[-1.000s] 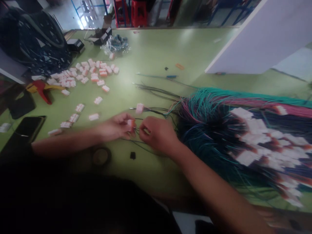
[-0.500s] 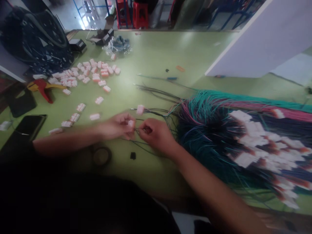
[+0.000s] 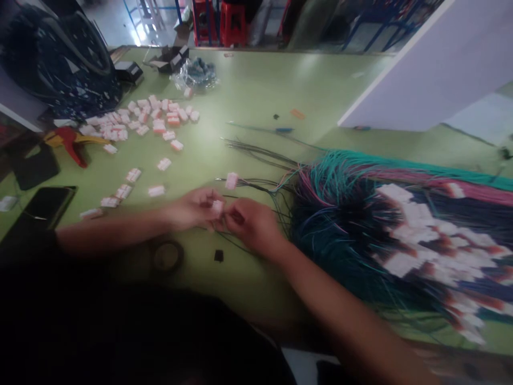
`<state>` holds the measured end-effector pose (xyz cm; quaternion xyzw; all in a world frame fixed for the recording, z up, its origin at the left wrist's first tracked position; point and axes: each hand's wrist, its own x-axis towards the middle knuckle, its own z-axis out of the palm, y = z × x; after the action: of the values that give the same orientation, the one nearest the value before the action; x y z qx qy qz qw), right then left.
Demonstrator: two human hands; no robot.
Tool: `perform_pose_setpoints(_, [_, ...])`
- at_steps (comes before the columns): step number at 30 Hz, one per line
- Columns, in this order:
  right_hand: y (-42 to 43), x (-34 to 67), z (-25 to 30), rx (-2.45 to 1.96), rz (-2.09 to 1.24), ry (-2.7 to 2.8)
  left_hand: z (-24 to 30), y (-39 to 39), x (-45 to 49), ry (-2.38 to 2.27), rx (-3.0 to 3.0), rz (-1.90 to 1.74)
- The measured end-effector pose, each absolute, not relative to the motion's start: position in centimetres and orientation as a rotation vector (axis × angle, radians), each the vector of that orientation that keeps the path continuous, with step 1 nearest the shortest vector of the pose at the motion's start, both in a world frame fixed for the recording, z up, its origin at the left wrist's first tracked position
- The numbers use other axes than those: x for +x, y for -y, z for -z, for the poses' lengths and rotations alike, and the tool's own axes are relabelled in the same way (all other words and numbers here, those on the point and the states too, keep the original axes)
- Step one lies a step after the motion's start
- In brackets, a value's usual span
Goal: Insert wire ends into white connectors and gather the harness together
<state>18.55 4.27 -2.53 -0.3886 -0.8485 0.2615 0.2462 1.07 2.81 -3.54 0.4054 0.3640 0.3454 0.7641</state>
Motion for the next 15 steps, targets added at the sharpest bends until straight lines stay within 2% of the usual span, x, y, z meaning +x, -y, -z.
perform_pose_setpoints(3, [-4.3,18.5,2.7,-1.082,-0.758,2.309,3.4,-2.7,1.0,-0.802,0.874,-0.741])
perform_pose_setpoints(6, [-5.2,18.9,2.1,-1.069,-1.038,2.333,3.1,-2.9,0.7,-0.812,0.902,-0.678])
perform_pose_setpoints(8, [-6.1,19.2,1.7,-1.046,-1.107,2.357,2.9,-3.0,0.4,-0.808,0.954,-0.592])
perform_pose_setpoints(10, [-7.0,19.2,1.3,-1.144,-0.853,2.352,2.7,-3.1,0.2,-0.800,1.030,-0.496])
perform_pose_setpoints(13, [-8.0,18.6,1.1,-1.450,-0.231,2.365,2.6,-3.1,0.3,-0.798,1.132,-0.401])
perform_pose_setpoints(15, [-8.6,17.6,0.8,-1.612,-0.014,2.534,2.5,-3.0,0.5,-0.811,1.166,-0.387])
